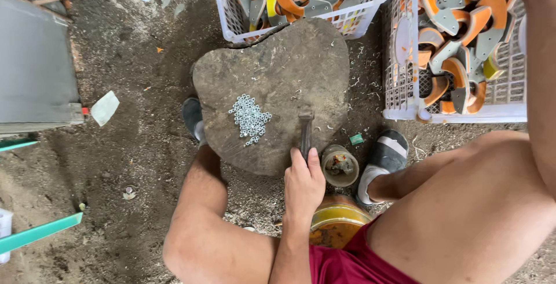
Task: The person sits on the ground and repeatedly hammers small metal parts on a stone anvil. They pick up each part from a nearby basket, place it on the anvil, strike it with a hammer, then return it to the basket. The process is repeated continuously.
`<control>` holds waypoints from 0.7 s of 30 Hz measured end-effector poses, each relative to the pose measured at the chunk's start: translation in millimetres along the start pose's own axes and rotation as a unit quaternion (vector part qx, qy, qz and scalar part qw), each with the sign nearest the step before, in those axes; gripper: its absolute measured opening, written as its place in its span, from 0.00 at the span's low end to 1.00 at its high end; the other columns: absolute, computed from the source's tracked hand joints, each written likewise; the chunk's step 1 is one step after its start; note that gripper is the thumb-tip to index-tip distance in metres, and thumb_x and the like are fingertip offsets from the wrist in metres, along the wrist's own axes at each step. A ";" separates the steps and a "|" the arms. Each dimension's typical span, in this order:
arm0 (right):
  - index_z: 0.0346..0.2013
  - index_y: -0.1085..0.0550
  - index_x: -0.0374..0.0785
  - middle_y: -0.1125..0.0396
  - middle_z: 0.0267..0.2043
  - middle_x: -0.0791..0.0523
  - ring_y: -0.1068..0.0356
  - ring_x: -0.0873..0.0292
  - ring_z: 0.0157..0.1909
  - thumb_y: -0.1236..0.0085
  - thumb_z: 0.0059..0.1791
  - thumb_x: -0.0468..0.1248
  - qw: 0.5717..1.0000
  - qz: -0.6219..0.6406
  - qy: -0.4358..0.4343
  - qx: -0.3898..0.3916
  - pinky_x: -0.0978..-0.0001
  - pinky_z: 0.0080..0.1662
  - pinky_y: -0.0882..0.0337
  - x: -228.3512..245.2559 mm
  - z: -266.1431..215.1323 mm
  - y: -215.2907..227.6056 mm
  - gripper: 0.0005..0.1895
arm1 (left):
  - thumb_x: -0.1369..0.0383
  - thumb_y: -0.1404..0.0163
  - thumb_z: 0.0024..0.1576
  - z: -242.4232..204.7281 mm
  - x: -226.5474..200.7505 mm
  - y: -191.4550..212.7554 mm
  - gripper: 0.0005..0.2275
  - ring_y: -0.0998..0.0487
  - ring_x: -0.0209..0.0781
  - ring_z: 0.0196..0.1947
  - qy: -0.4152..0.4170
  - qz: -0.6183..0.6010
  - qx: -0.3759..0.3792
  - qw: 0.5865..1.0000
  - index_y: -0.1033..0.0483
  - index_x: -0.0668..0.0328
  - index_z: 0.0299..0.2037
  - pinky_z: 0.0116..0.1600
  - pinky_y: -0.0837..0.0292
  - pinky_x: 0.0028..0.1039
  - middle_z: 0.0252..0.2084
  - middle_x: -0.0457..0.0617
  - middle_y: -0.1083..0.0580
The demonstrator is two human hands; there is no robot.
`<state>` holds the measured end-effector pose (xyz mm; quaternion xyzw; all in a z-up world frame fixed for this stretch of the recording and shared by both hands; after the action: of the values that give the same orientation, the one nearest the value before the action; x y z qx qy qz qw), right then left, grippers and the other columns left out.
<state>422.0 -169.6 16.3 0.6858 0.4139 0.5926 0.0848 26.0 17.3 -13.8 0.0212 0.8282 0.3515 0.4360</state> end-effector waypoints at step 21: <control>0.67 0.41 0.51 0.35 0.60 0.37 0.27 0.47 0.59 0.61 0.59 0.60 0.768 0.352 -0.534 0.036 0.65 0.56 0.24 -305.7 -32.7 -81.3 0.27 | 0.59 0.58 0.66 2.1 5.1 -2.6 0.16 0.22 0.71 0.23 0.023 -0.008 0.002 1.000 0.33 0.69 0.44 0.25 0.33 0.55 0.19 0.66 0.27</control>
<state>368.9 -333.8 -250.8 0.9918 0.0530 0.1036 0.0531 25.1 18.3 -19.8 0.0076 0.8388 0.3465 0.4198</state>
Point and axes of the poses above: each hand's wrist, its own z-axis towards the middle knuckle, its own y-axis out of the back of the hand, x = y × z, the point moved 3 cm from there along z, towards the middle knuckle
